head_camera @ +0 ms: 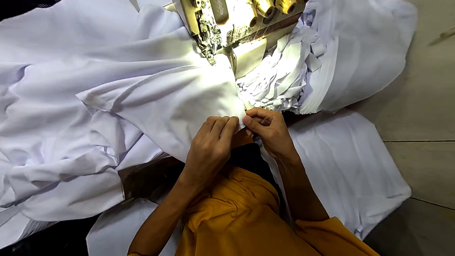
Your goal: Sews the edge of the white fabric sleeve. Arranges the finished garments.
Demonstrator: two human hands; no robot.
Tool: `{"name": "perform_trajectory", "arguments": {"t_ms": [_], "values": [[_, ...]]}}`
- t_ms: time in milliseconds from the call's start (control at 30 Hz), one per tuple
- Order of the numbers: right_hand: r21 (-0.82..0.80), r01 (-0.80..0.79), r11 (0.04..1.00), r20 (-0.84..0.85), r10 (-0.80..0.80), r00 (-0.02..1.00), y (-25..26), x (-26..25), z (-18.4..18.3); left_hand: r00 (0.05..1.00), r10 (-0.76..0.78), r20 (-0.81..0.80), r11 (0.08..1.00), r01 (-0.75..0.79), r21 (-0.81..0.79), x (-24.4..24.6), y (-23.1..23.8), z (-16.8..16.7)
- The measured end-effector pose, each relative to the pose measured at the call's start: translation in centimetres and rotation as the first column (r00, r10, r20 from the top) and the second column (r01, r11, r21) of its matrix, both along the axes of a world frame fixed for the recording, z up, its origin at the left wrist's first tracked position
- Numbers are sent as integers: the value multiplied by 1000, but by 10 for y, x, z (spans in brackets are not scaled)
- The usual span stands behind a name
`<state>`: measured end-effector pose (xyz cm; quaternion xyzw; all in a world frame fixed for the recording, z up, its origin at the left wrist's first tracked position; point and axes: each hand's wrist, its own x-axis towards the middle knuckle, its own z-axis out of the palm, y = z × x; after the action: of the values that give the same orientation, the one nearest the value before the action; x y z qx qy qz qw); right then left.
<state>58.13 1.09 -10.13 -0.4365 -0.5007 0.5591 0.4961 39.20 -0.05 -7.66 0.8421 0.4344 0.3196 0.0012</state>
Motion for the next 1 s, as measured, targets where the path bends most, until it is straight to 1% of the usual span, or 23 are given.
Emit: {"name": "perform_trajectory", "arguments": {"t_ms": [100, 233, 400, 500, 567, 667, 800, 1000], "values": [[-11, -11, 1000, -25, 10, 1000, 1, 0, -1, 999, -14, -32, 999, 15, 30, -2, 0, 2], [-34, -33, 999, -54, 31, 998, 2, 3, -4, 999, -46, -11, 996, 47, 70, -2, -1, 4], [-108, -142, 984, -251, 111, 962, 1, 11, -9, 998, -52, 24, 993, 50, 103, 2, -4, 2], [-130, -162, 978, -341, 109, 934, 0, 14, -13, 999, -29, 38, 997, 26, 78, 3, -5, -1], [-140, -160, 977, -335, 105, 936, 0, 14, -13, 999, -3, 38, 999, 1, 45, 3, -5, -3], [-164, -127, 978, -240, 85, 967, 1, 12, -9, 999, 1, 48, 1000, -3, 27, 5, -5, -3], [-178, -90, 980, -182, 57, 982, 0, 11, -4, 999, -30, 28, 997, 28, 67, 8, -7, -1], [-136, -34, 990, -95, 21, 995, -3, 13, -2, 997, -60, -56, 992, 66, 111, 10, -9, -9]]}}
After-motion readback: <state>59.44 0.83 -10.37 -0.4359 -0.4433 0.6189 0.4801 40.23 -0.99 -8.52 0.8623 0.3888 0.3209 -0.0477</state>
